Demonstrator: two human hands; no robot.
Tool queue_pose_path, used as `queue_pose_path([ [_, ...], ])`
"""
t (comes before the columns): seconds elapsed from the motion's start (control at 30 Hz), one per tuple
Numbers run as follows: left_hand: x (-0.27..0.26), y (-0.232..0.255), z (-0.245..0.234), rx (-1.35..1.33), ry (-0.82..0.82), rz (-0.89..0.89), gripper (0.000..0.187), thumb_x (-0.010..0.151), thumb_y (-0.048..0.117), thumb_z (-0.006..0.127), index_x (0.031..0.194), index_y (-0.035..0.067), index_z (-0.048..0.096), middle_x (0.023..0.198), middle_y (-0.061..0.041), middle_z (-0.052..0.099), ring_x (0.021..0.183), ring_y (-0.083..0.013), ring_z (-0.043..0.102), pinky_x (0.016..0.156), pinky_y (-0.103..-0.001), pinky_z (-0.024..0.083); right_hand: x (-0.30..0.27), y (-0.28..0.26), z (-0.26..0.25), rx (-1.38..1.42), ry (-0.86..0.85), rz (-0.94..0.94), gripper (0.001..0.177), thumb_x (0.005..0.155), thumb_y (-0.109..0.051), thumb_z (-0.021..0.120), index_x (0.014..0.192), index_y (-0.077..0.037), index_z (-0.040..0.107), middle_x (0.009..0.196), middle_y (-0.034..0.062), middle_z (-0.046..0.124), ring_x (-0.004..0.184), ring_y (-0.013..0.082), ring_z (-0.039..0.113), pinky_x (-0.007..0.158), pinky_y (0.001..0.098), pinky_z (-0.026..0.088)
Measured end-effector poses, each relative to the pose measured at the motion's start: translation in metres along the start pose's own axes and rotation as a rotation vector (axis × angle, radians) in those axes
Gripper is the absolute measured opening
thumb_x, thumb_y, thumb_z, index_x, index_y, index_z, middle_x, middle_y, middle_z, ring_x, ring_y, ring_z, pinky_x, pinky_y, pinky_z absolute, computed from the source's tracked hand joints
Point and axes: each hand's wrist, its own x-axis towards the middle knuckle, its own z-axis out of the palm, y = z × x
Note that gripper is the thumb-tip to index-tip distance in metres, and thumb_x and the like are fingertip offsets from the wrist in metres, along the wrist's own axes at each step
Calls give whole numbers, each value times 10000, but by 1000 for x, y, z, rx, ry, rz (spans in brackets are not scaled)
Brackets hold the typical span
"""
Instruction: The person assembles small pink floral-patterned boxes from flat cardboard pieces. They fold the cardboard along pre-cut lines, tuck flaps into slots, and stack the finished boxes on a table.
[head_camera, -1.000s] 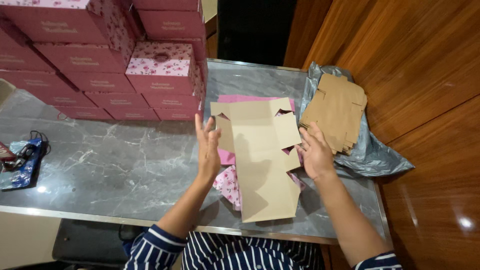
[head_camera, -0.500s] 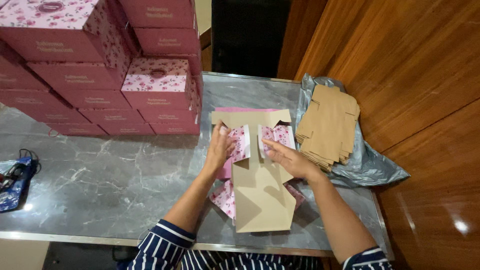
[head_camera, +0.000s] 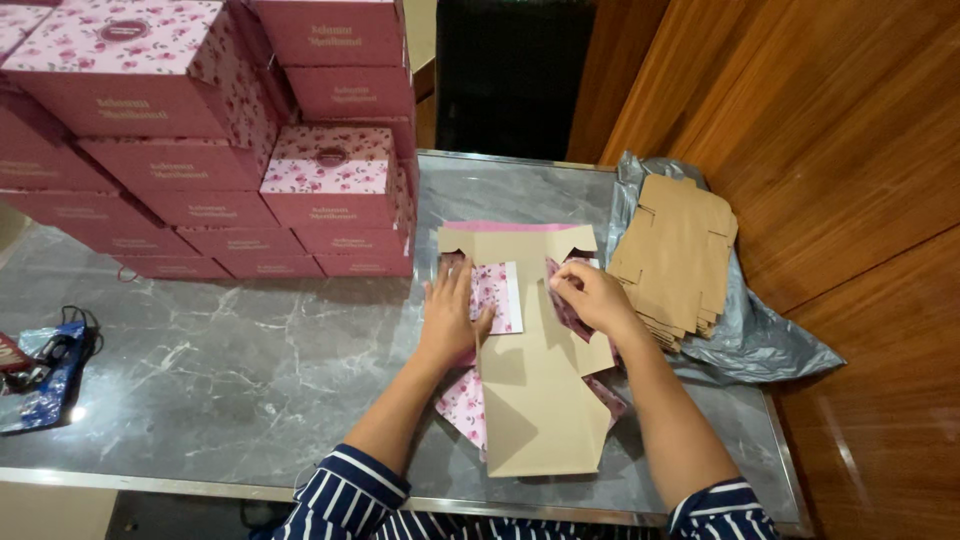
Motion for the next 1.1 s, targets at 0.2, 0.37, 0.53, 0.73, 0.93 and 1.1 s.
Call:
queue_pose_path([
  [0.2,13,-10,-2,61,-265,-77,1079,796,396,760,1616,136,108,1665,-240,187,1546,-394,139,1142,-749,71,19,47,11,-228,39,-161,513,867,-316,775,1338,-152,655,1546,258,401,1432,404,374,1146,467,347],
  [0.37,18,-12,-4,106,-330,8,1041,798,388,711,1631,178,124,1677,-171,206,1564,-351,158,1165,-739,78,28,55,18,-158,-8,-222,722,849,-310,754,1497,-155,473,1639,237,280,1513,403,268,1199,462,273],
  [0.53,16,-11,-3,194,-366,66,937,849,377,629,1636,181,161,1677,-87,278,1548,-326,227,1163,-749,75,24,35,14,-258,-131,-264,760,829,-388,761,1498,-163,478,1653,196,281,1513,389,278,1204,460,274],
  [0.73,12,-11,-5,132,-320,108,841,910,365,588,1631,178,199,1648,-124,314,1536,-316,276,1194,-697,84,41,13,-1,-411,-222,-269,799,788,-541,773,1434,-141,528,1527,206,453,1417,363,427,1155,443,368],
  [0.93,15,0,-14,184,-305,169,863,853,287,632,1618,192,244,1658,-139,312,1530,-343,262,1198,-669,118,55,-15,-28,-158,-53,-88,602,866,-482,684,1355,-146,581,1359,140,653,1267,293,641,1053,415,503],
  [1.1,13,2,-19,-14,-127,119,876,821,363,740,1576,196,326,1572,-158,422,1448,-369,393,1196,-619,219,61,-27,-20,-291,466,-522,489,902,-241,739,1342,-82,600,1447,191,582,1386,390,492,1137,468,413],
])
